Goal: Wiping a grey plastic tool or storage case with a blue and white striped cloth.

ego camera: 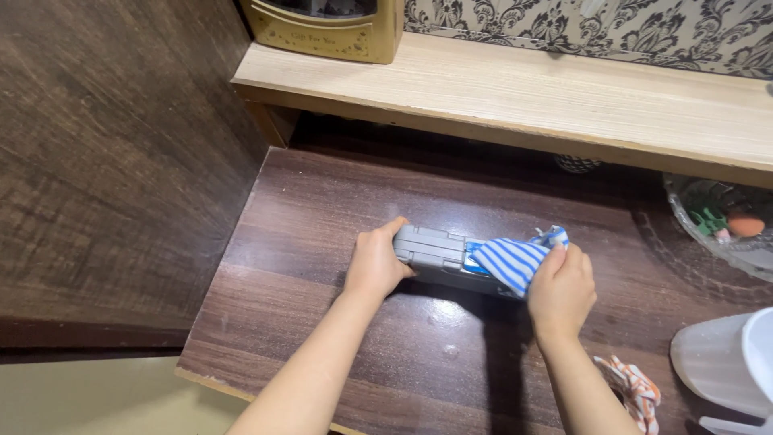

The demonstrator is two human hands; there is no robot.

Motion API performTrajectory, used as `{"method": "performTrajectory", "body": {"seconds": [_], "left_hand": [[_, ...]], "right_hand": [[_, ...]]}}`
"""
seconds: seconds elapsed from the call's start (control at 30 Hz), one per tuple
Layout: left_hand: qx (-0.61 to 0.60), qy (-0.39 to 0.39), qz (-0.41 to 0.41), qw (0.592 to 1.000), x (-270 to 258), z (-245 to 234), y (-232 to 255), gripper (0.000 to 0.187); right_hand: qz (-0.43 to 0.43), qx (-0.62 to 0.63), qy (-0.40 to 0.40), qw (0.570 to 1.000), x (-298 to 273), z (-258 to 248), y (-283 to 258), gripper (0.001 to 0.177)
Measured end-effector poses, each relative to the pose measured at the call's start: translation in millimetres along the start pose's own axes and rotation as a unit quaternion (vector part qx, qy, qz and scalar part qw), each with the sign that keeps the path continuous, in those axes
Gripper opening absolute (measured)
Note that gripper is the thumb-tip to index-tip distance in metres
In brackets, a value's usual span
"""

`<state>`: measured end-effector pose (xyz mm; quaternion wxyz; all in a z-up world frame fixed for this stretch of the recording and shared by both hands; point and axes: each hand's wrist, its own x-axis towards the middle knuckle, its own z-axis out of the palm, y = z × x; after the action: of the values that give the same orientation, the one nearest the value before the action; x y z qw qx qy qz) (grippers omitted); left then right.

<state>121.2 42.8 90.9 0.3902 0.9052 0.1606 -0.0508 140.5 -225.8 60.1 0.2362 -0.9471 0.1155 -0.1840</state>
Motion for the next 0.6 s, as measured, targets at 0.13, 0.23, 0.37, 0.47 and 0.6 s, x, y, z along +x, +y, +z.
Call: {"method": "performTrajectory", "body": {"seconds": [0.13, 0.23, 0.37, 0.47, 0.6], "left_hand": [[-0.004, 0.005, 0.0, 1.0, 0, -5, 8, 0.081], [0.018, -0.012, -0.006, 1.0, -3, -11, 11, 0.082], [0.01, -0.008, 0.0, 1.0, -1, -8, 9, 0.083], [-0.002, -0.004, 0.0, 1.0, -3, -7, 8, 0.086], [-0.032, -0.001, -0.013, 0.999, -7, -8, 12, 0.087]], "right_hand": [[0.071, 0.087, -0.039, 0.993, 10, -4, 6, 0.041], [0.152, 0.166, -0.054, 0.973, 12, -1, 10, 0.048], [0.266, 0.249, -0.076, 0.928, 11, -16, -11, 0.065], [0.34, 0.29, -0.089, 0.89, 3, -31, -29, 0.075], [0.376, 0.321, -0.122, 0.861, 0, -41, -33, 0.08]]}}
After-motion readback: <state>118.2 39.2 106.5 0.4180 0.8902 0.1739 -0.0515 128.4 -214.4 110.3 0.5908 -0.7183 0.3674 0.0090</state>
